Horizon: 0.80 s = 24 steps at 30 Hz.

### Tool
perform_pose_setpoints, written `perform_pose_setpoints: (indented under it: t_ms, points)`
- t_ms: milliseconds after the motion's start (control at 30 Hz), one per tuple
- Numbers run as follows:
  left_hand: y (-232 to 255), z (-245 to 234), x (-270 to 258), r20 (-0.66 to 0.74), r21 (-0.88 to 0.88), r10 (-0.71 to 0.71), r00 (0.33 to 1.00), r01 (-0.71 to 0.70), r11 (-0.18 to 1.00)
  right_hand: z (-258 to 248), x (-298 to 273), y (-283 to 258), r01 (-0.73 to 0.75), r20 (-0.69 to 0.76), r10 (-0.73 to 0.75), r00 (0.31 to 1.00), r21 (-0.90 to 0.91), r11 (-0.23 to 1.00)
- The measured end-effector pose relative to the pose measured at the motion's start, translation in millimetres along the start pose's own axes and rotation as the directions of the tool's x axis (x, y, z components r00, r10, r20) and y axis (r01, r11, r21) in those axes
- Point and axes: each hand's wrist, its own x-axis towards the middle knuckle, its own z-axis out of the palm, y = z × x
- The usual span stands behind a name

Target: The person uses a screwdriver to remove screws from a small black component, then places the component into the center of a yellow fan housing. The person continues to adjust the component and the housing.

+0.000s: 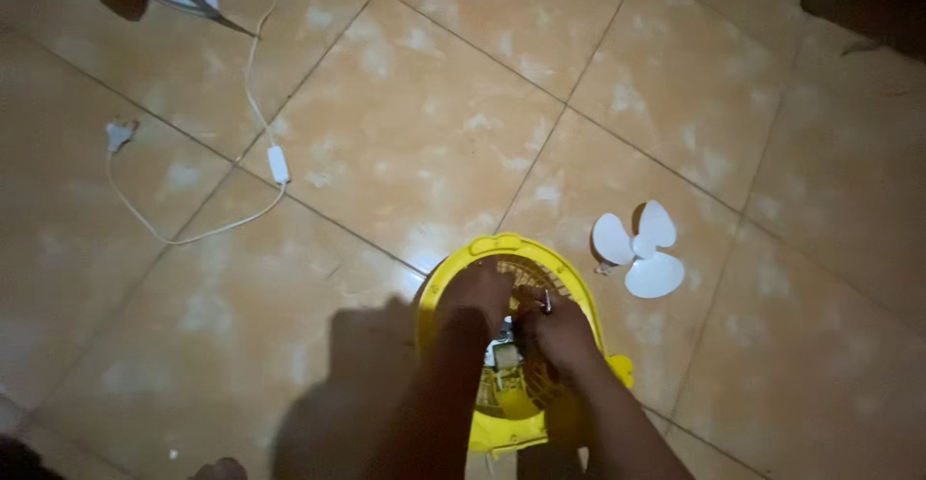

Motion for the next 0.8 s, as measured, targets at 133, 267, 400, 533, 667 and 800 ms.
perform_pose_setpoints:
  t_ms: [133,267,400,533,667,800]
  points:
    - [-13,9,-3,-0.261,0.204,0.333,0.906,-0.285,0.937,-2,-8,-3,-0.007,-0.089,0.007,0.996,0.001,1.000]
    - [-27,18,-16,-0.521,0.438,0.611,0.596,-0.428,0.791,-5,-11,5,0.046,-0.056,-0.043,0.997,0.041,0.998]
    - [-32,19,-20,-0.490,0.506,0.630,0.602,-0.392,0.768,-9,-10,20,0.071,-0.063,-0.067,0.996,0.063,0.995]
    - [-26,18,-21,-0.543,0.524,0.618,0.569,-0.346,0.778,-9,-5,27,0.192,-0.088,-0.190,0.978,0.018,0.981]
    - [-26,17,-24,-0.561,0.437,0.572,0.598,-0.373,0.818,-6,-3,26,0.180,-0.089,-0.175,0.981,0.046,0.983]
    - [-30,21,-24,-0.531,0.458,0.590,0.608,-0.379,0.804,-4,-9,20,0.104,-0.152,-0.091,0.984,0.080,0.991]
